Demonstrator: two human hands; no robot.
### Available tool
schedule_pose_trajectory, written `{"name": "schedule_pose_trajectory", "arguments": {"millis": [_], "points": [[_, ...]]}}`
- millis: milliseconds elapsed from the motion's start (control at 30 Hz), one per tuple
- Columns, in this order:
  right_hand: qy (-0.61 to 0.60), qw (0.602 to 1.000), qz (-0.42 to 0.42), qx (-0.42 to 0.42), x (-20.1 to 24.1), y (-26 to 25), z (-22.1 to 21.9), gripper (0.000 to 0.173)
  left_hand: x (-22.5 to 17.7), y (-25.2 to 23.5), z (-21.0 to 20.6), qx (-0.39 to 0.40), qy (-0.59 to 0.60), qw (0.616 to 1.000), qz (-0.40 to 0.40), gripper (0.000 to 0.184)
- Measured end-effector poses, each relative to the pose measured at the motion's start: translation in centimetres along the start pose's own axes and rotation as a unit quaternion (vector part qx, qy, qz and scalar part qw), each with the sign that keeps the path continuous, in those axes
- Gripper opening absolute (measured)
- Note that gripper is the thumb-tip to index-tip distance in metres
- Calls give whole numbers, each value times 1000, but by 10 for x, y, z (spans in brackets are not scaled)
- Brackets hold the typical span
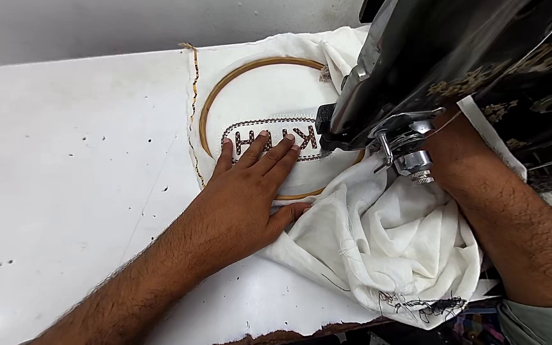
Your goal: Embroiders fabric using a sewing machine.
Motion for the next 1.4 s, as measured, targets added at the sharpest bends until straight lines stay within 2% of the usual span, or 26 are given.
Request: {"name": "schedule_pose_trajectory", "arguments": {"millis": [333,600,800,1133,1400], "points": [[-11,999,-1,-38,2,-2,1,32,-1,-2,0,1,-5,1000,4,82],[4,1000,7,-22,1,-4,2,41,-1,-1,1,2,-4,1000,-3,81],[12,1000,3,-5,-2,-8,2,35,-3,-1,-1,0,-3,1000,-5,80],[-16,998,-5,-54,-2,-10,3,27,-2,-4,-3,-10,-6,1000,-5,81],[-45,998,-10,-31,-6,-10,4,26,-2,-4,-2,-4,-5,1000,-8,80]]}}
Point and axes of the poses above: each hand's wrist, its own y-axis away from the middle knuckle, its own z-axis out of the back of the hand, x = y × z, the point moved 2 cm from there along -y, towards the middle knuckle, and after that the axes turned 5 degrees about y, right-handed, at the moved point
